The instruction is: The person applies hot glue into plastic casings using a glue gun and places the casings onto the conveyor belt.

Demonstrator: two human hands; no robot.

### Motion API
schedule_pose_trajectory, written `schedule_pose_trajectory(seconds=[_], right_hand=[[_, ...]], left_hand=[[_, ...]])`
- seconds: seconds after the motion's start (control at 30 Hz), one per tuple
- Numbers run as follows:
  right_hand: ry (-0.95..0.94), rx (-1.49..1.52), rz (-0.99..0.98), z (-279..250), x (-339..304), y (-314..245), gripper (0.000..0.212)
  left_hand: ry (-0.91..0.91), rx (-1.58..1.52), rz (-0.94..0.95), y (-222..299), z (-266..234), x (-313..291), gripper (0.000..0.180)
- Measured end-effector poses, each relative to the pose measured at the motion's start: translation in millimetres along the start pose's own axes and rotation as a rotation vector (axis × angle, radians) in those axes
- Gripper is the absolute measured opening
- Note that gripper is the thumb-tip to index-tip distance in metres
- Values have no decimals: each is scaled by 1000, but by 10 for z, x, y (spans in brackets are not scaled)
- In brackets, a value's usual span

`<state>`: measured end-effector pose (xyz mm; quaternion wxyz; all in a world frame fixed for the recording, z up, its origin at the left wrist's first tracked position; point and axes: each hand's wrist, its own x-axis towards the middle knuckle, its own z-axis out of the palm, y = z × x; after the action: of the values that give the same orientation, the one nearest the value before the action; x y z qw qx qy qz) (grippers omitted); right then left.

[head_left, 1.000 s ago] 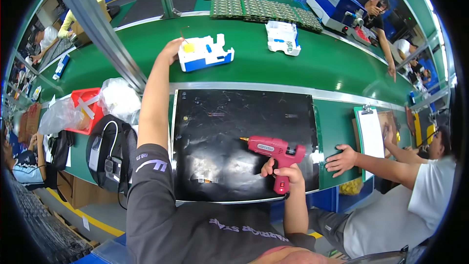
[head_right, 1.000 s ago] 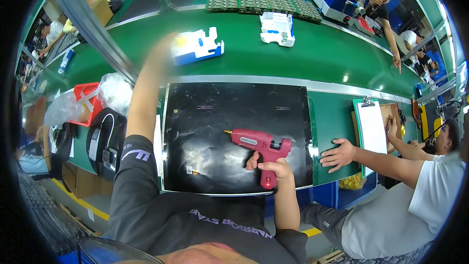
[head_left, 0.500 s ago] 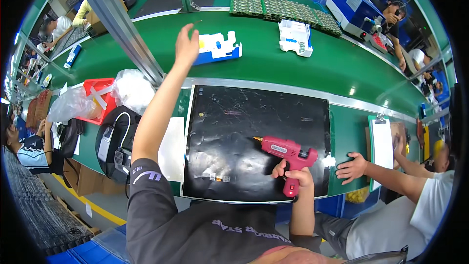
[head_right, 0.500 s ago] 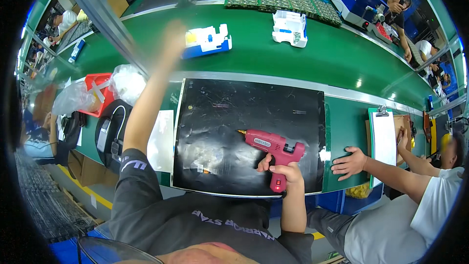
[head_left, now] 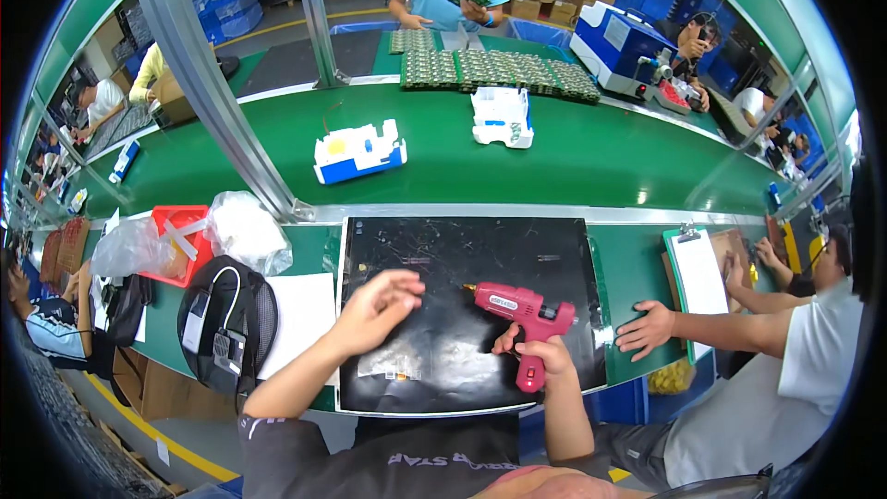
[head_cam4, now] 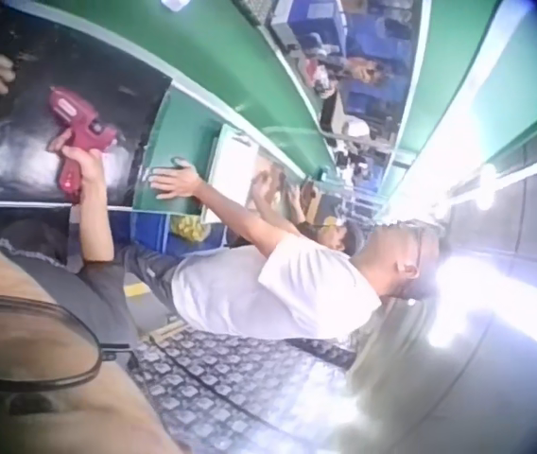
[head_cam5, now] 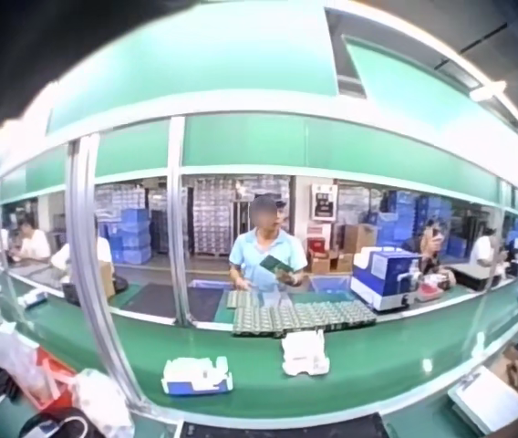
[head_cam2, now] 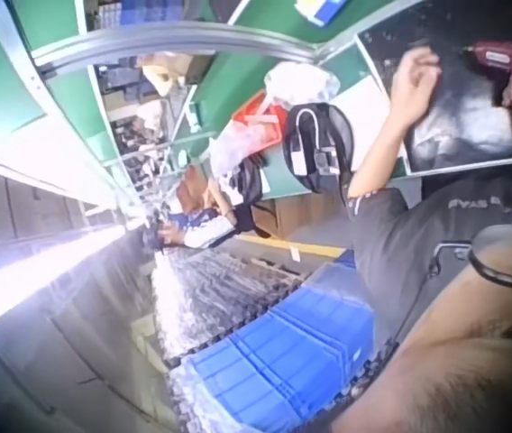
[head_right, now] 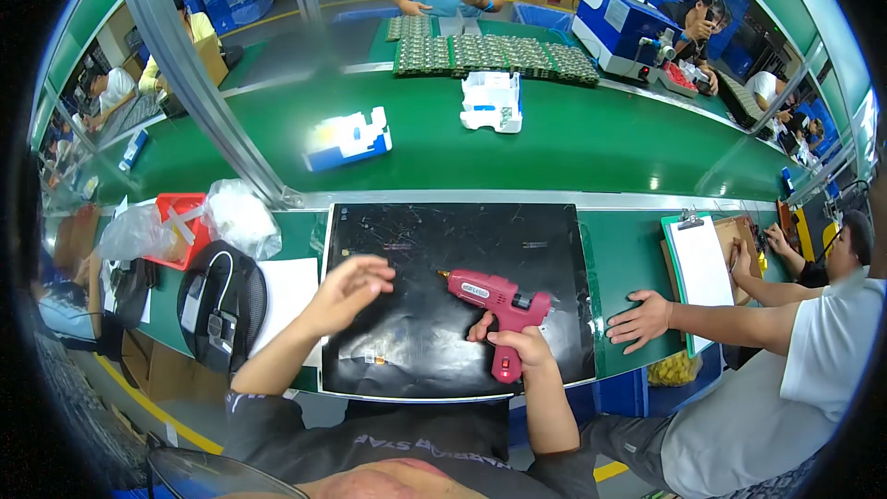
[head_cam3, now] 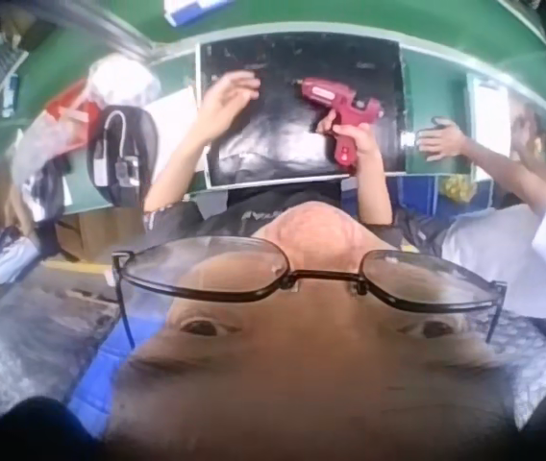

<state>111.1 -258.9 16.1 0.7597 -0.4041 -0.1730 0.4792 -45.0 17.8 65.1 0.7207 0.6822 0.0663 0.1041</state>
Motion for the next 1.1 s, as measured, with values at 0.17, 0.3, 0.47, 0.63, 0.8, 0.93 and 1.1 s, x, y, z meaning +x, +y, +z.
schedule_pose_trajectory(seconds=[0.17, 0.3, 0.47, 0.63, 0.8, 0.93, 1.1], right_hand=[[-11, -45, -36, 90, 63, -108, 22], [-34, -83, -63, 73, 182, -152, 24], [-12, -108, -46, 65, 347, -203, 26], [16, -81, -28, 40, 524, -180, 26], [38, -75, 5, -51, 504, -81, 26], [55, -67, 42, -130, 482, -29, 27], [89, -103, 65, -73, 502, -76, 21]], left_hand=[[-33, 26, -98, 5, 103, -220, 29], [-67, -35, -155, -113, 104, -257, 23], [-172, 38, -175, -302, 197, -230, 22], [-239, 343, -91, -370, 330, -107, 20], [-188, 344, -11, -540, 352, -88, 16], [-160, 318, -35, -585, 336, -114, 15], [-132, 395, 17, -523, 311, -46, 13]])
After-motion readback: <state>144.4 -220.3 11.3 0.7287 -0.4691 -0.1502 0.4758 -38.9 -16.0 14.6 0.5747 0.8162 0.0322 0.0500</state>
